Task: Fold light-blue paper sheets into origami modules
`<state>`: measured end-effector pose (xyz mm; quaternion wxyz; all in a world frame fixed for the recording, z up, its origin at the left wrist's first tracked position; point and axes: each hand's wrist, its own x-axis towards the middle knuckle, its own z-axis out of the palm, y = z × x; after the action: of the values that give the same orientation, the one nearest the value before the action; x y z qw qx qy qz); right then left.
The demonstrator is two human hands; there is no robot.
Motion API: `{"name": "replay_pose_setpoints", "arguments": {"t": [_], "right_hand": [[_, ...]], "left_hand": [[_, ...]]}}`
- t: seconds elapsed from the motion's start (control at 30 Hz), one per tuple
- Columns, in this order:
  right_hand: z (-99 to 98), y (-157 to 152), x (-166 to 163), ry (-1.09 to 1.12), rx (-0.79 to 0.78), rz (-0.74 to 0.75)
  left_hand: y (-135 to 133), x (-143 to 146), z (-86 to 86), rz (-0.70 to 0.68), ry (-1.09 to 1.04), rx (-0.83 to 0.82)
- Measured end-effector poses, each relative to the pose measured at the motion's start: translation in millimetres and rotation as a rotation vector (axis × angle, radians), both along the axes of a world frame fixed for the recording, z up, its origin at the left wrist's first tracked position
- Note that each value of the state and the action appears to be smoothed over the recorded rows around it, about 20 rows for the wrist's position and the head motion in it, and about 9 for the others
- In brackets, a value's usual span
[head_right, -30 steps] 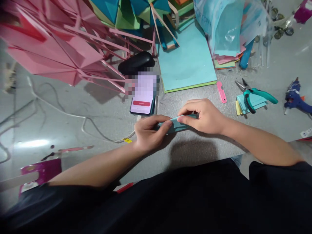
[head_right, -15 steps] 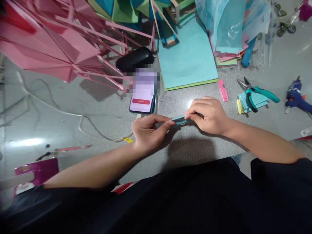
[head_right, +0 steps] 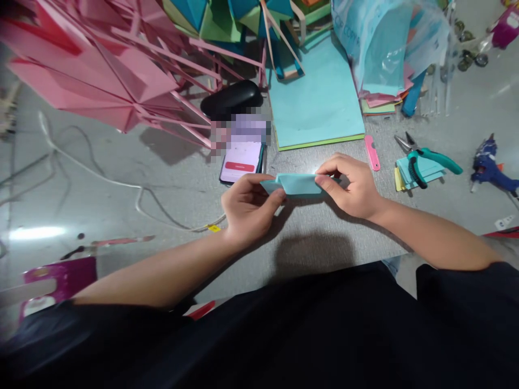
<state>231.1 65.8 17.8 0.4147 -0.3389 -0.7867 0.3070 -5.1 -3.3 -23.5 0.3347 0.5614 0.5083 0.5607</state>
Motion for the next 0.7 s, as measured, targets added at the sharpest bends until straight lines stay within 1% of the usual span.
{"name": "replay_pose_setpoints", "arguments": {"t": [0.07,0.17,0.3,0.43,0.53,0.6,0.63,0.7], "right_hand": [[-0.6,0,1,-0.036,0.038,0.035],[-1.5,0,2,-0.086,0.047,0.099],[-2.0,1,3,-0.08,0.06,0.185],[0.7,1,4,-0.115,0.104,0.255],[0.9,-2,4,-0.129,0.151,0.313],[-1.2,-5,4,-0.086,0.128,0.303],[-2.5,-7,4,-0.043,0.096,0.284],[-4.8,-9,3,0.032,-0.012,0.246]], "left_hand": [[0,1,0.8,-0.016,-0.014,0.014],[-1,1,0.5,-0.034,-0.01,0.037],[-1,-1,-2.7,-0.083,0.021,0.084],[0,-2,-6.9,-0.121,0.031,0.268],[-1,-1,-5.7,-0.169,0.068,0.397],[-2,0,-2.5,-0.232,0.14,0.441],[-2,0,-0.9,-0.24,0.17,0.456],[-1,-1,1.1,-0.188,0.188,0.484]]}}
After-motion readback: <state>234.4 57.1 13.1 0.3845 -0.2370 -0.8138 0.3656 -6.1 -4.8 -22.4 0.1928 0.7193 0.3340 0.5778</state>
